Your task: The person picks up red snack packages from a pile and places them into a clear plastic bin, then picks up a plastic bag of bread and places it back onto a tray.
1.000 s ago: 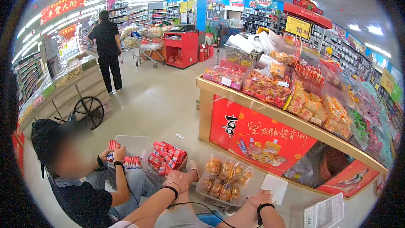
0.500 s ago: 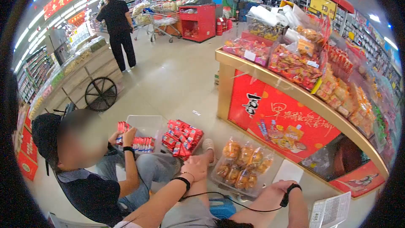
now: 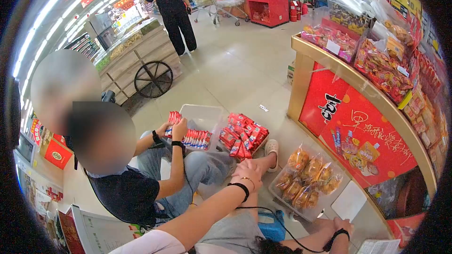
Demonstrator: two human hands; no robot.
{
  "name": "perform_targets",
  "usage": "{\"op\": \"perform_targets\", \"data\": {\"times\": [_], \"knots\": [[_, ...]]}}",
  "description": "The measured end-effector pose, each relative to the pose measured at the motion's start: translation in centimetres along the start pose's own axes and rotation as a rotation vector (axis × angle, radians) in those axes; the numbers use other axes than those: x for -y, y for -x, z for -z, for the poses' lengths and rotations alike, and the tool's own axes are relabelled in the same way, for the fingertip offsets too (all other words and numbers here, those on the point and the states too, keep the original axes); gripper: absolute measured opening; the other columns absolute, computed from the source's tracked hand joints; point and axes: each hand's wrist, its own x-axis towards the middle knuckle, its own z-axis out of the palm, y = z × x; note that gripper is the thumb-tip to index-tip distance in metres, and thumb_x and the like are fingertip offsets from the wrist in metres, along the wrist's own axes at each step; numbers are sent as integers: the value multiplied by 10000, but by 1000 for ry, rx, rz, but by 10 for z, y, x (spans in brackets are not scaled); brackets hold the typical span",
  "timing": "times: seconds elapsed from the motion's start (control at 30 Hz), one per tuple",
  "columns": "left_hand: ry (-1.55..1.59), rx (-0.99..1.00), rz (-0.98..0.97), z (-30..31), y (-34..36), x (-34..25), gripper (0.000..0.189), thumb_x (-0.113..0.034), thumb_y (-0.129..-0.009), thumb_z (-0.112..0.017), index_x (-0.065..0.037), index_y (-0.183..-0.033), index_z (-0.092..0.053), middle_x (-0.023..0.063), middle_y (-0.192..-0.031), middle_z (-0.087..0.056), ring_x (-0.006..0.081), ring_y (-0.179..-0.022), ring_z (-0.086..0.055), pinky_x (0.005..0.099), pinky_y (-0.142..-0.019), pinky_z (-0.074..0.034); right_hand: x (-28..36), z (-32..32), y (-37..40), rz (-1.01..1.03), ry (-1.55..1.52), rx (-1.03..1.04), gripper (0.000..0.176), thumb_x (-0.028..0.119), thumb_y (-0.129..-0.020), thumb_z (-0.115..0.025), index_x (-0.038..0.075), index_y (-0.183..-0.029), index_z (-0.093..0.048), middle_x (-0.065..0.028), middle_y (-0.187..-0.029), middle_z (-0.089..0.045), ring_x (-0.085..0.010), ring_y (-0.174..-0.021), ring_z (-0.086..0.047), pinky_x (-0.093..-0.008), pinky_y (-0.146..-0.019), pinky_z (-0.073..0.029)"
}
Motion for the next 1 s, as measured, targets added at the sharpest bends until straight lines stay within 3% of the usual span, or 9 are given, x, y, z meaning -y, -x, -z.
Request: {"op": "perform_targets", "data": {"times": [0.3,0.43,0.53,0.57,0.67,0.73,0.77,0.8,1.0], "knots": [[114,-68,-132,-49,-34,16,638,-474,-822,-513,-271,-1398,-328,192,-1478,-143,472,-1275,-273,611,-887,-411,-44,-23,-37,126,-118,-61,561,375,-684,-528,52,-1139,-587,-229,-1154,-576,-383,-1092,-541,-444,-941,-416],[150,45,-23,6,3,15,705,-489,-820,-544,-245,-1423,-273,160,-1487,-128,429,-1300,-262,577,-881,-444,-43,-34,-63,130,-75,-71,618,458,-691,-550,33,-1139,-580,-236,-1121,-584,-397,-1020,-570,-459,-908,-430],[144,-69,-35,-17,-13,10,631,-503,-814,-507,-268,-1380,-355,208,-1465,-155,492,-1265,-274,626,-809,-452,-51,-41,-71,115,-353,-32,610,407,-662,-623,8,-1122,-580,-212,-1040,-606,-346,-981,-585,-413,-869,-458],[125,-54,-27,-16,-12,9,657,-502,-806,-522,-258,-1389,-343,199,-1473,-129,489,-1270,-262,624,-827,-447,-76,-70,-124,133,-850,332,568,263,-658,-688,-14,-1135,-553,-182,-1048,-578,-278,-1003,-556,-354,-844,-468],[85,-10,-15,-8,-9,7,672,-497,-803,-527,-223,-1389,-344,206,-1471,-144,490,-1267,-271,632,-830,-440,-94,-27,-83,245,-864,612,675,128,-692,-689,7,-1296,-413,-163,-1192,-497,-248,-1080,-504,-320,-844,-473],[57,-23,-16,-4,-7,6,679,-502,-804,-522,-215,-1392,-341,219,-1464,-161,491,-1259,-285,613,-840,-445,-107,-28,-57,333,-938,568,867,98,-733,-677,75,-1431,-164,-155,-1322,-390,-272,-1118,-487,-361,-866,-475],[41,-25,-16,-5,-7,7,683,-504,-804,-520,-211,-1394,-339,225,-1461,-169,492,-1256,-292,604,-845,-447,-101,-6,-24,267,-1027,734,1027,89,-757,-660,152,-1445,100,-117,-1343,-362,-270,-1150,-471,-410,-919,-442],[56,-60,-40,-9,-12,9,684,-504,-802,-524,-213,-1392,-341,232,-1456,-178,492,-1251,-298,586,-847,-453,-104,-10,-24,199,-1111,715,996,94,-752,-637,213,-1449,63,-132,-1314,-380,-287,-1152,-460,-481,-914,-432],[139,-50,-95,-10,-17,22,671,-478,-787,-542,-226,-1381,-357,245,-1430,-233,467,-1207,-365,528,-768,-509,-105,-55,-42,224,-1283,369,719,134,-720,-544,94,-1379,-262,-135,-1260,-427,-270,-1160,-420,-401,-987,-362]]}}
